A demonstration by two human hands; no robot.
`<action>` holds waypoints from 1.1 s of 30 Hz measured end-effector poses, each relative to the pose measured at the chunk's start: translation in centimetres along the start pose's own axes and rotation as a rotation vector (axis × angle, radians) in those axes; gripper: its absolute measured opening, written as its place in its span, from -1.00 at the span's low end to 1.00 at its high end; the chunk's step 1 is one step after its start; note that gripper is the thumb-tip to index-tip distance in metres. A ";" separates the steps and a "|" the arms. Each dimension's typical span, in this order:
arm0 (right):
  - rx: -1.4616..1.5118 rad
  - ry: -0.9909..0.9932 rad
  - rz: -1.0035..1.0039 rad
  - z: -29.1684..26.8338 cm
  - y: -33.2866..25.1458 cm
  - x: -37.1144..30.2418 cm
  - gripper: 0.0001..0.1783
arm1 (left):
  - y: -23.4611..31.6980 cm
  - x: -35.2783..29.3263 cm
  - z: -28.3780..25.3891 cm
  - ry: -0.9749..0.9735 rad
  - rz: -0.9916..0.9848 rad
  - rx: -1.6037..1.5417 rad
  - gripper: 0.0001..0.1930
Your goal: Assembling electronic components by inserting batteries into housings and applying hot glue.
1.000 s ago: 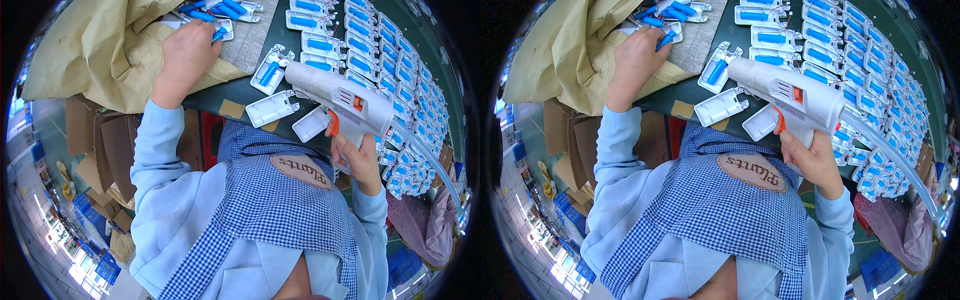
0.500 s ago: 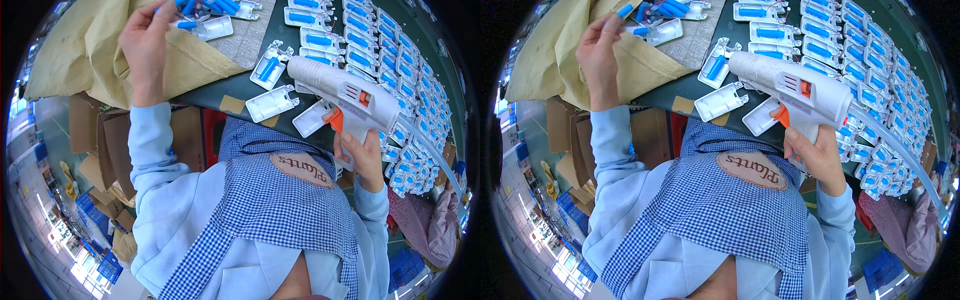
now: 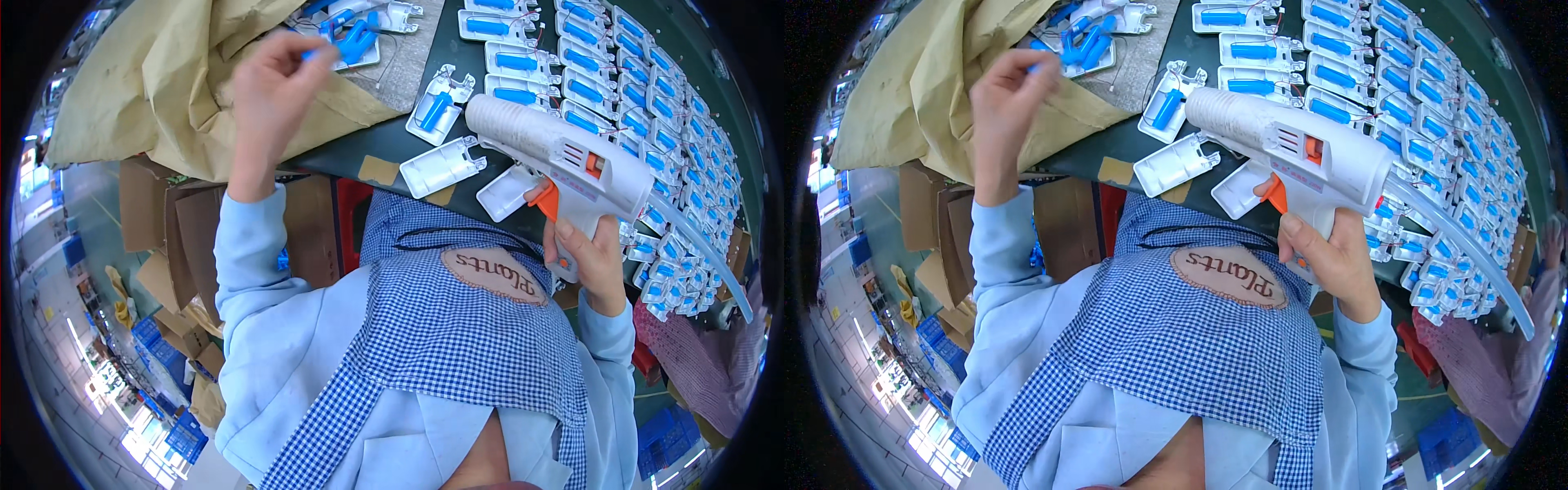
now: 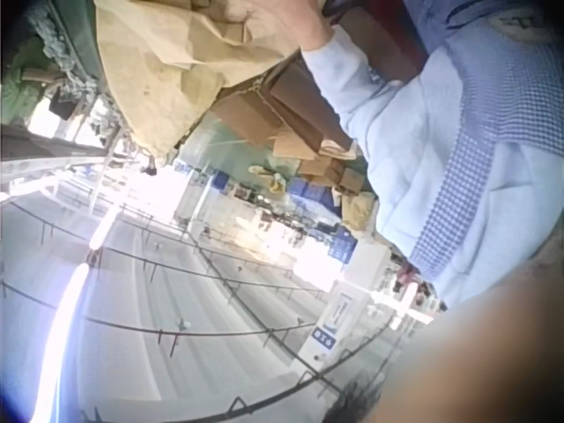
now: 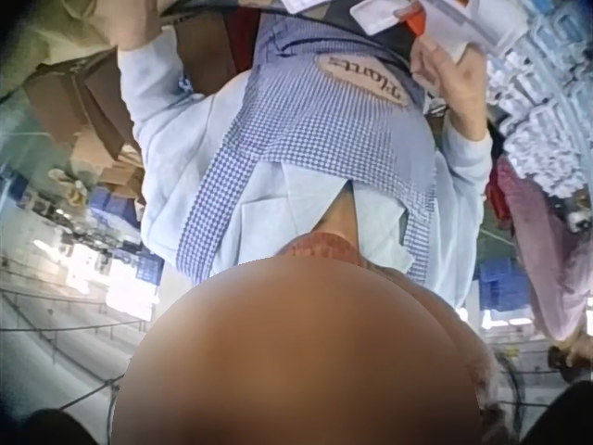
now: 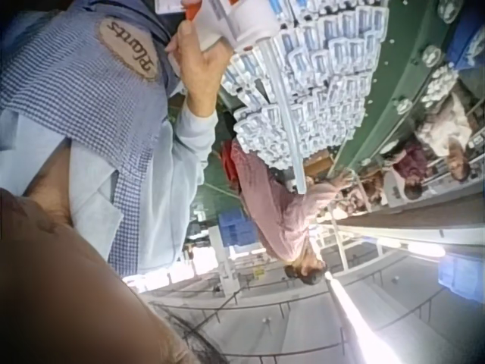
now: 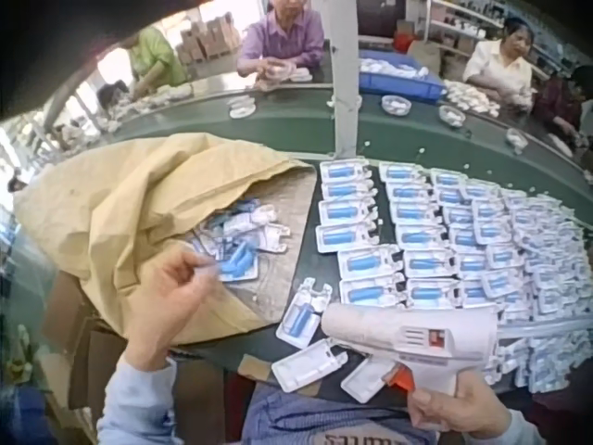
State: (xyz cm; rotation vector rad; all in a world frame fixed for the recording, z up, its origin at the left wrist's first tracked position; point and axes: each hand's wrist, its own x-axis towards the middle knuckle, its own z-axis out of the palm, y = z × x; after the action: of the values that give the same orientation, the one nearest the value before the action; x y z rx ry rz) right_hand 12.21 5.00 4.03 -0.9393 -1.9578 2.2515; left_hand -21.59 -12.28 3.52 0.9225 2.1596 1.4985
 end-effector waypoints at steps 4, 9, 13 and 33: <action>0.017 -0.018 -0.007 0.0 -0.7 0.3 -0.45 | 1.0 -3.0 1.4 -0.218 -0.105 0.271 -0.83; 0.029 -0.012 -0.028 0.1 -0.4 0.1 -0.45 | -0.5 -2.7 1.3 0.267 0.151 -0.264 -0.86; 0.013 -0.046 -0.007 -0.5 0.0 0.4 -0.45 | 0.5 -1.6 1.1 0.479 0.449 -0.522 -0.88; 0.121 -0.017 -0.020 -0.2 0.0 -0.4 -0.62 | -2.0 -2.4 5.0 0.162 0.023 -0.016 -0.92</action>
State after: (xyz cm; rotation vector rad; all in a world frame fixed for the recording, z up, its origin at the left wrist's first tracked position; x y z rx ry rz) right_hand 12.67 5.01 4.19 -0.8859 -1.8043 2.3445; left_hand -17.34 -10.92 -0.39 0.8500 2.2520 1.6511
